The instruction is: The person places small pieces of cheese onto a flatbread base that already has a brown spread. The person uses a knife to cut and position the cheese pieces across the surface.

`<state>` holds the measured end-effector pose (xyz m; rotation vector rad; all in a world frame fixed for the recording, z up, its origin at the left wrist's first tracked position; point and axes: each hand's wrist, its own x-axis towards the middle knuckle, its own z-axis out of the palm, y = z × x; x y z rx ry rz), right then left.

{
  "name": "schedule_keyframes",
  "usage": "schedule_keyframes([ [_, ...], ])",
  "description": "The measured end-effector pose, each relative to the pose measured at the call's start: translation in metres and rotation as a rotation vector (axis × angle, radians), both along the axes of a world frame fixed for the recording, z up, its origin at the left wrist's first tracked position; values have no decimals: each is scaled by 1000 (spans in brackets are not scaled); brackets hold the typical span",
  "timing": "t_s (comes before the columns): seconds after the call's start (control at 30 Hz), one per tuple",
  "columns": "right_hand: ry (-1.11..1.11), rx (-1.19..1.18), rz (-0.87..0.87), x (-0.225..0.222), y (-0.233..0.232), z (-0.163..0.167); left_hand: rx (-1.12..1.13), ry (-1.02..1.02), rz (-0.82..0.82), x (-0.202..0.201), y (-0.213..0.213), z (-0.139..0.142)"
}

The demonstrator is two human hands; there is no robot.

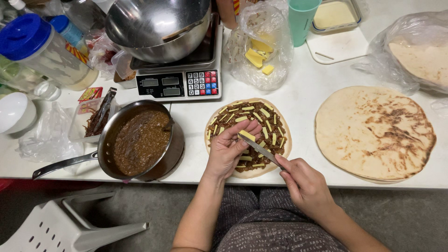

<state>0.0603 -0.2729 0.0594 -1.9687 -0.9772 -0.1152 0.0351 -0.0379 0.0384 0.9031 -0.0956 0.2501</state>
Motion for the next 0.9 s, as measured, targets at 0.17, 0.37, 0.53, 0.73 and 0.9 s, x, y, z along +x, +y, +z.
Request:
schedule_keyframes([
  [0.17, -11, 15, -1, 2, 2, -1, 31, 2, 11, 0, 0, -1],
  [0.37, -21, -5, -44, 3, 4, -2, 31, 11, 16, 1, 0, -4],
  [0.53, -61, 10, -57, 6, 5, -5, 20, 15, 17, 1, -1, -6],
  [0.73, -111, -37, -100, 13, 7, -11, -18, 21, 18, 1, -2, -6],
  [0.9, -237, -91, -158, 14, 6, -18, -61, 78, 41, -1, -6, 0],
])
